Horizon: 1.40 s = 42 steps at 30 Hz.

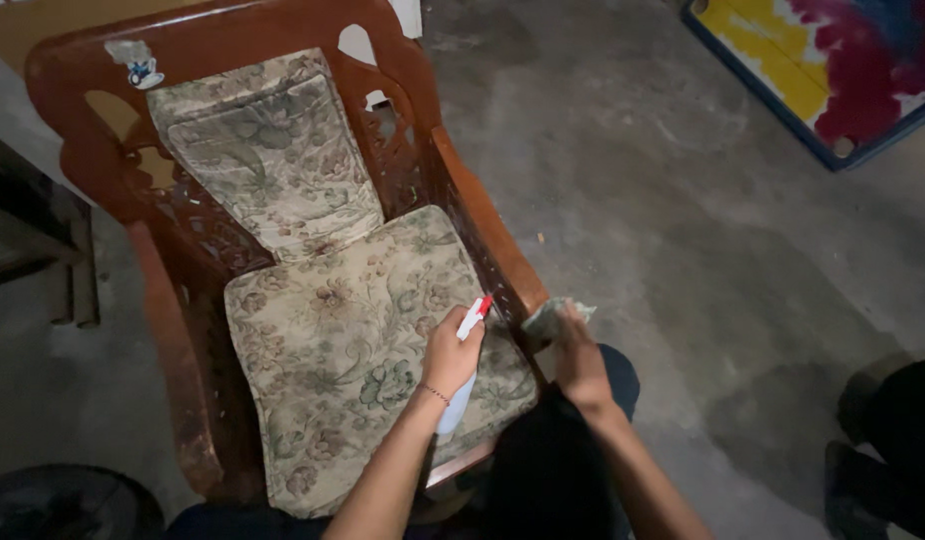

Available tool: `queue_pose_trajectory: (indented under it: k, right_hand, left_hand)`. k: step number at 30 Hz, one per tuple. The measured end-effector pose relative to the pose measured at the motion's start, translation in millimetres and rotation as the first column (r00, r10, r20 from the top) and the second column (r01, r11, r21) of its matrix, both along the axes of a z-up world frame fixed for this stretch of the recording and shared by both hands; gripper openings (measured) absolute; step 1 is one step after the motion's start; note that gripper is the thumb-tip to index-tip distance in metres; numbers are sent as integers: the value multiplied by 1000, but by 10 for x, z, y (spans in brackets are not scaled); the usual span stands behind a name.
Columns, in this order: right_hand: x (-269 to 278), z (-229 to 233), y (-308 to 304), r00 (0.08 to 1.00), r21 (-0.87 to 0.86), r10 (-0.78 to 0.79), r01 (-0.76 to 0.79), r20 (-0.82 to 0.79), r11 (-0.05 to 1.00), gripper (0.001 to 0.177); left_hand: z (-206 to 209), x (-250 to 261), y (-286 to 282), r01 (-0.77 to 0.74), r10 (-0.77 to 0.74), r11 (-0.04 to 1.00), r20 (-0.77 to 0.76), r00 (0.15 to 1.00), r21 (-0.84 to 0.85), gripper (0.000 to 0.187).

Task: The person cleans a wooden chair with floral cushions by spraying a cleaning solution and wiping the surfaces with a cloth. They systematically clean the seat, backrest, and armrests.

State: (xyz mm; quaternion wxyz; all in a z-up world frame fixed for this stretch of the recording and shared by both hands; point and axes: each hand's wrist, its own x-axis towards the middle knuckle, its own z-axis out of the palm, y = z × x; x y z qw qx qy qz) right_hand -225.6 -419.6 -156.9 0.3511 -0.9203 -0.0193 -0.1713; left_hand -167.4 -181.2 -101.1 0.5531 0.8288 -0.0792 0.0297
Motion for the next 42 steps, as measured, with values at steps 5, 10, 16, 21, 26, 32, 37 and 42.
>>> queue_pose_trajectory:
  k: [5, 10, 16, 21, 26, 32, 37, 42]
  right_hand:
    - [315, -160, 126, 868, -277, 240, -124, 435, 953, 57]
    - [834, -18, 413, 999, -547, -10, 29, 37, 836, 54]
    - [1765, 214, 532, 969, -470, -65, -56, -237, 881, 70]
    - [1839, 433, 600, 908, -441, -79, -123, -412, 889, 76]
    - [1244, 159, 362, 993, -417, 115, -116, -26, 901, 59]
    - [398, 17, 373, 965, -322, 71, 15, 254, 947, 63]
    - [40, -48, 548, 974, -361, -73, 150, 217, 920, 73]
    - [426, 121, 582, 947, -372, -249, 310, 203, 875, 64]
  left_hand:
    - [227, -124, 20, 36, -80, 986, -271, 959, -165, 20]
    - [259, -154, 121, -1, -66, 966, -251, 966, -258, 23]
    - [240, -215, 214, -2, -35, 972, -154, 987, -235, 26]
    - [269, -178, 269, 21, -44, 977, -103, 994, -214, 23]
    - [235, -149, 200, 46, -95, 962, -168, 981, -270, 22]
    - [154, -101, 3, 58, -148, 926, -217, 965, -372, 23]
    - [174, -126, -96, 88, -171, 936, -221, 960, -340, 20]
    - [201, -155, 2, 88, -167, 929, -195, 967, -359, 22]
